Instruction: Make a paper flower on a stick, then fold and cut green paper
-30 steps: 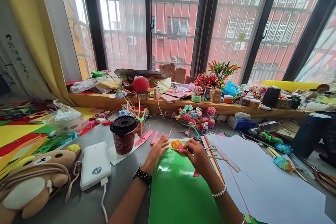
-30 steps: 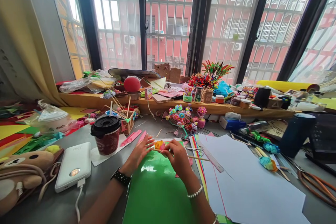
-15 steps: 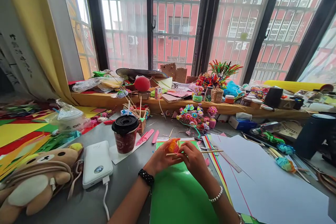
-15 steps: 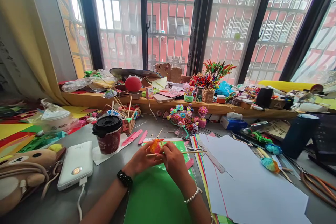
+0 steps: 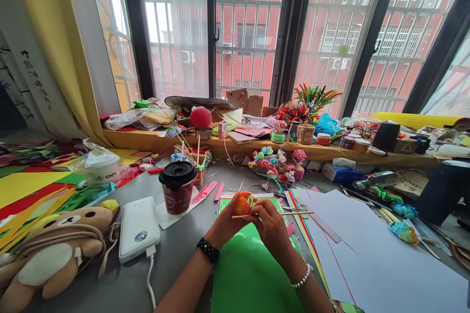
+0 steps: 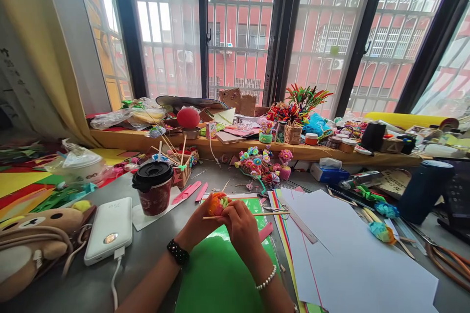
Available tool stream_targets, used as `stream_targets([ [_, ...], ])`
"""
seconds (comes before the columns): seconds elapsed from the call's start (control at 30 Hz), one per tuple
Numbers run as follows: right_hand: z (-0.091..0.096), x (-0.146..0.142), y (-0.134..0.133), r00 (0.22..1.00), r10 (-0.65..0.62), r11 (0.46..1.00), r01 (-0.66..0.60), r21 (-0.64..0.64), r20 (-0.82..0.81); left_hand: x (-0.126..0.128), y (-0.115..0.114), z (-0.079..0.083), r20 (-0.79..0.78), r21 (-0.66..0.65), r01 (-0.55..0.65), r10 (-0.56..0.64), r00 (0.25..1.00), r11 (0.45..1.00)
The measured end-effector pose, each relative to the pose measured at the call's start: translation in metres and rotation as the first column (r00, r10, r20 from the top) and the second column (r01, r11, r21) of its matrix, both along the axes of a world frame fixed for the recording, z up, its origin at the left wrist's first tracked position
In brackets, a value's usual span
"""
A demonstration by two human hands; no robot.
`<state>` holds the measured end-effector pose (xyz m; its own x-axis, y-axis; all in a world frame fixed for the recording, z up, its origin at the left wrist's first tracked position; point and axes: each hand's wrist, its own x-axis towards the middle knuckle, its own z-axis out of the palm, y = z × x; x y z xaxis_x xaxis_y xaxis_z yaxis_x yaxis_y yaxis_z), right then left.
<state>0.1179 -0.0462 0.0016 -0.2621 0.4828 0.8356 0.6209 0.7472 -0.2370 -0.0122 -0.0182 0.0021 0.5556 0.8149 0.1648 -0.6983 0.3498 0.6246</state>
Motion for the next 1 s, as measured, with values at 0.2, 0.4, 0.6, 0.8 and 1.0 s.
stream_targets([
  [0.2, -0.0038, -0.0019, 0.0001, 1.000, -0.009, 1.000, 0.009, -0.003, 0.017, -0.0009, -0.0029, 0.0022, -0.044, -0.013, -0.055, 0.054, 0.998, 0.998],
  [0.4, -0.0038, -0.0038, -0.0006, 1.000, -0.025, 0.999, 0.024, 0.040, 0.010, -0.0013, -0.0026, 0.0035, -0.042, 0.008, -0.057, 0.057, 0.997, 0.998],
  [0.6, -0.0040, -0.0054, -0.0021, 0.999, -0.049, 0.996, 0.049, 0.071, 0.010, -0.0033, -0.0013, 0.0000, -0.060, 0.032, -0.058, 0.060, 0.996, 0.998],
  [0.8, -0.0037, -0.0059, -0.0031, 0.999, -0.044, 0.997, 0.043, 0.072, 0.021, -0.0033, -0.0023, 0.0027, -0.067, 0.053, -0.058, 0.061, 0.996, 0.997],
  [1.0, -0.0053, -0.0056, -0.0033, 0.998, -0.066, 0.997, 0.065, 0.044, 0.009, -0.0026, -0.0055, 0.0067, -0.072, 0.042, -0.053, 0.056, 0.996, 0.998],
])
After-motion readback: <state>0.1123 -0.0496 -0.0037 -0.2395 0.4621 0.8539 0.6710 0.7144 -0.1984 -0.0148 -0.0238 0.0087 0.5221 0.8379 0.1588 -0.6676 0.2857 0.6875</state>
